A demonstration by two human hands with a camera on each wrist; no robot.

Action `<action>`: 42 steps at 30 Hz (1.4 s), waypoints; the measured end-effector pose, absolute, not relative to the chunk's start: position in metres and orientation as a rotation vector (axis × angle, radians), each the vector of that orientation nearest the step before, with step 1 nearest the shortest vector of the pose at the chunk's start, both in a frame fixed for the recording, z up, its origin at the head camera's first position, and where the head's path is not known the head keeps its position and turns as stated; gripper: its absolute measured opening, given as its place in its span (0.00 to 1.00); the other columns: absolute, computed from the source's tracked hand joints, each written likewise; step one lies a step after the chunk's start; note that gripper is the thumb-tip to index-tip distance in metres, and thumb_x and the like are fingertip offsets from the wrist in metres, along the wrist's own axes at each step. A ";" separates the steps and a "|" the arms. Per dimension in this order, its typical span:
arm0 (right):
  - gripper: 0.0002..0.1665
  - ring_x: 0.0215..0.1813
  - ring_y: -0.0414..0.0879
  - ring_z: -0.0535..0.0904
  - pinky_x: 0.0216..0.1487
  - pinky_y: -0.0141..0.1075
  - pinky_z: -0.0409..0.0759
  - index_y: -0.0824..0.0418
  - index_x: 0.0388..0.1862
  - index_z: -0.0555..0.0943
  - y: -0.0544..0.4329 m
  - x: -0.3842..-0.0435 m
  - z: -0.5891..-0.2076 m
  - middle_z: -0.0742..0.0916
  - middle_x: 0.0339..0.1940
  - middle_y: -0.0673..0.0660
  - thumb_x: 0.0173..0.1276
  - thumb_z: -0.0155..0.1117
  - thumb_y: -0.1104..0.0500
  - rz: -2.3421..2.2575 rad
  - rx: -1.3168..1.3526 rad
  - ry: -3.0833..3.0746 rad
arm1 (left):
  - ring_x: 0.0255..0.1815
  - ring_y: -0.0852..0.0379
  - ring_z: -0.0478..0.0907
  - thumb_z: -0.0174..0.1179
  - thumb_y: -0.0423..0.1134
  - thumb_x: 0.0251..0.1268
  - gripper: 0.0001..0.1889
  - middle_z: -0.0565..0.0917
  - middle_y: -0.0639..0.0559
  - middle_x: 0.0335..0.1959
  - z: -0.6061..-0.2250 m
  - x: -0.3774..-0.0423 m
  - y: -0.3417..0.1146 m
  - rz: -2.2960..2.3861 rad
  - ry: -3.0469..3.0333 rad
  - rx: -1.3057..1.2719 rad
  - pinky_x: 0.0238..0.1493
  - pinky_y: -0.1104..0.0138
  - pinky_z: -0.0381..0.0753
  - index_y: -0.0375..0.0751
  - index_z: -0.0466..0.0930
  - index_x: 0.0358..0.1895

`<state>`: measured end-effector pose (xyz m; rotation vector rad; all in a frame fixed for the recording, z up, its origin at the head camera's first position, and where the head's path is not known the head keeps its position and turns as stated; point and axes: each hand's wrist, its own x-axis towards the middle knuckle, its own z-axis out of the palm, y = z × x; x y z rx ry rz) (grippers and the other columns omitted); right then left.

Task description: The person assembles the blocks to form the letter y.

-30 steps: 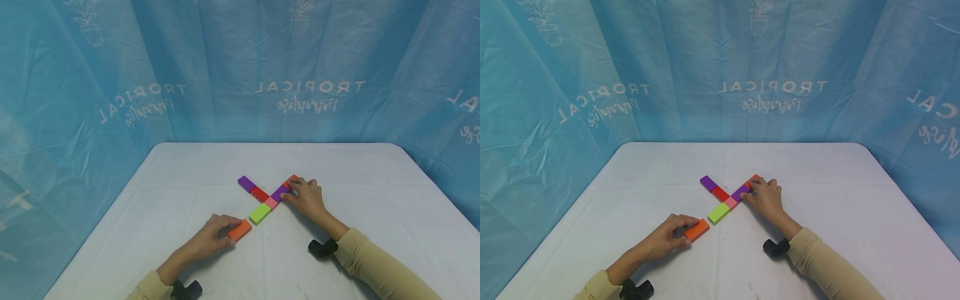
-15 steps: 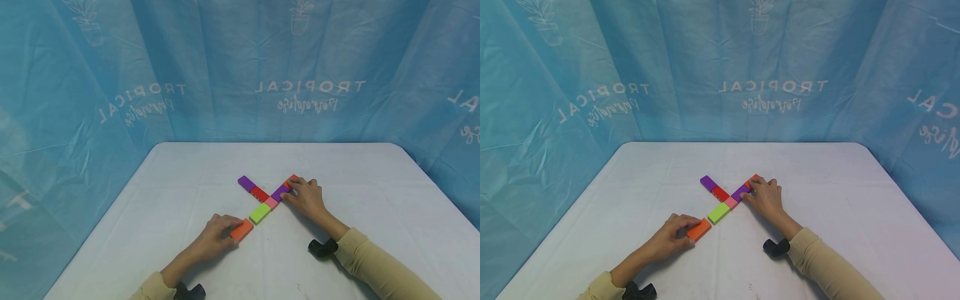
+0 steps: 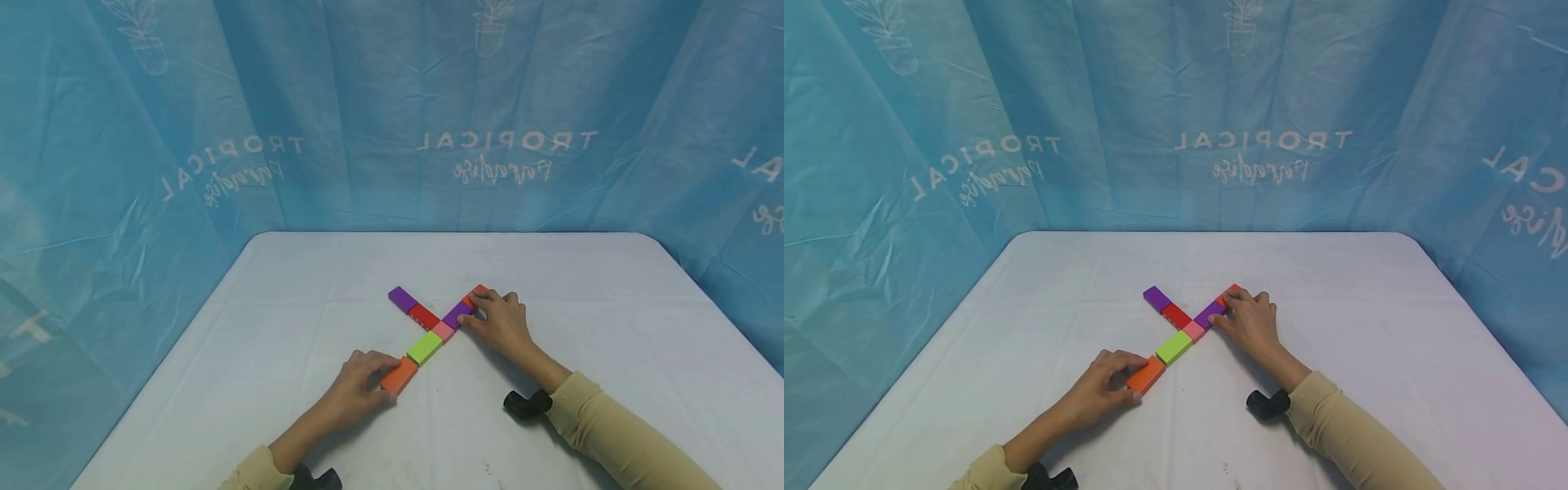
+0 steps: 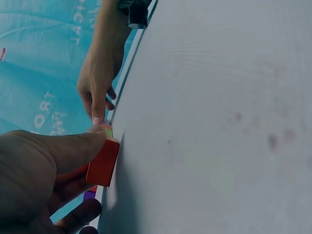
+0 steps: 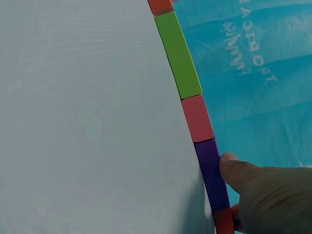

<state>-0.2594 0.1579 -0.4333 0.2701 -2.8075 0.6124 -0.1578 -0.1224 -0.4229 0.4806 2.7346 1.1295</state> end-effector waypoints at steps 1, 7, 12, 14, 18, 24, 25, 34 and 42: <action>0.37 0.51 0.60 0.69 0.43 0.47 0.64 0.58 0.60 0.77 0.158 -0.260 -0.433 0.80 0.60 0.61 0.54 0.70 0.41 0.615 0.271 -2.809 | 0.51 0.58 0.65 0.69 0.41 0.51 0.25 0.79 0.60 0.55 -0.423 -0.158 -0.122 1.129 2.737 0.476 0.50 0.63 0.66 0.53 0.77 0.56; 0.37 0.52 0.60 0.68 0.43 0.47 0.63 0.58 0.61 0.76 0.158 -0.260 -0.434 0.80 0.60 0.61 0.55 0.69 0.41 0.623 0.277 -2.805 | 0.51 0.58 0.66 0.69 0.40 0.50 0.25 0.79 0.60 0.54 -0.423 -0.158 -0.119 1.133 2.750 0.471 0.50 0.63 0.67 0.53 0.78 0.55; 0.37 0.52 0.60 0.68 0.44 0.47 0.64 0.58 0.60 0.77 0.158 -0.260 -0.434 0.79 0.61 0.61 0.55 0.69 0.41 0.623 0.279 -2.803 | 0.52 0.59 0.65 0.69 0.40 0.50 0.25 0.79 0.60 0.54 -0.422 -0.158 -0.119 1.126 2.745 0.454 0.51 0.62 0.68 0.54 0.77 0.56; 0.37 0.51 0.60 0.69 0.43 0.47 0.64 0.59 0.60 0.77 0.158 -0.260 -0.434 0.80 0.60 0.61 0.55 0.69 0.42 0.617 0.278 -2.802 | 0.52 0.59 0.65 0.69 0.40 0.50 0.25 0.79 0.60 0.54 -0.422 -0.158 -0.118 1.129 2.746 0.458 0.50 0.62 0.68 0.53 0.78 0.55; 0.37 0.51 0.60 0.69 0.43 0.47 0.64 0.59 0.60 0.77 0.159 -0.260 -0.435 0.80 0.60 0.61 0.54 0.70 0.42 0.600 0.274 -2.799 | 0.51 0.58 0.65 0.69 0.41 0.50 0.25 0.79 0.59 0.54 -0.423 -0.158 -0.118 1.141 2.749 0.483 0.50 0.62 0.67 0.53 0.78 0.55; 0.37 0.50 0.60 0.69 0.43 0.47 0.64 0.58 0.60 0.77 0.159 -0.260 -0.435 0.80 0.60 0.61 0.55 0.70 0.42 0.601 0.273 -2.797 | 0.50 0.58 0.66 0.70 0.40 0.50 0.24 0.80 0.59 0.53 -0.425 -0.158 -0.118 1.157 2.762 0.522 0.50 0.62 0.66 0.51 0.78 0.55; 0.37 0.50 0.60 0.69 0.43 0.47 0.64 0.58 0.60 0.77 0.159 -0.260 -0.436 0.80 0.60 0.61 0.55 0.70 0.42 0.601 0.273 -2.798 | 0.50 0.58 0.66 0.70 0.40 0.50 0.24 0.80 0.59 0.53 -0.425 -0.158 -0.117 1.156 2.765 0.525 0.50 0.62 0.66 0.51 0.78 0.55; 0.37 0.50 0.60 0.69 0.43 0.47 0.64 0.58 0.60 0.77 0.160 -0.260 -0.436 0.80 0.60 0.61 0.54 0.70 0.41 0.591 0.282 -2.790 | 0.50 0.58 0.66 0.69 0.40 0.51 0.25 0.79 0.59 0.53 -0.423 -0.158 -0.117 1.135 2.764 0.501 0.50 0.63 0.67 0.52 0.78 0.55; 0.37 0.50 0.60 0.69 0.43 0.47 0.64 0.58 0.60 0.77 0.159 -0.260 -0.437 0.80 0.60 0.62 0.54 0.70 0.42 0.599 0.281 -2.795 | 0.50 0.57 0.66 0.69 0.41 0.51 0.25 0.79 0.59 0.53 -0.422 -0.158 -0.116 1.131 2.752 0.482 0.49 0.63 0.67 0.52 0.77 0.55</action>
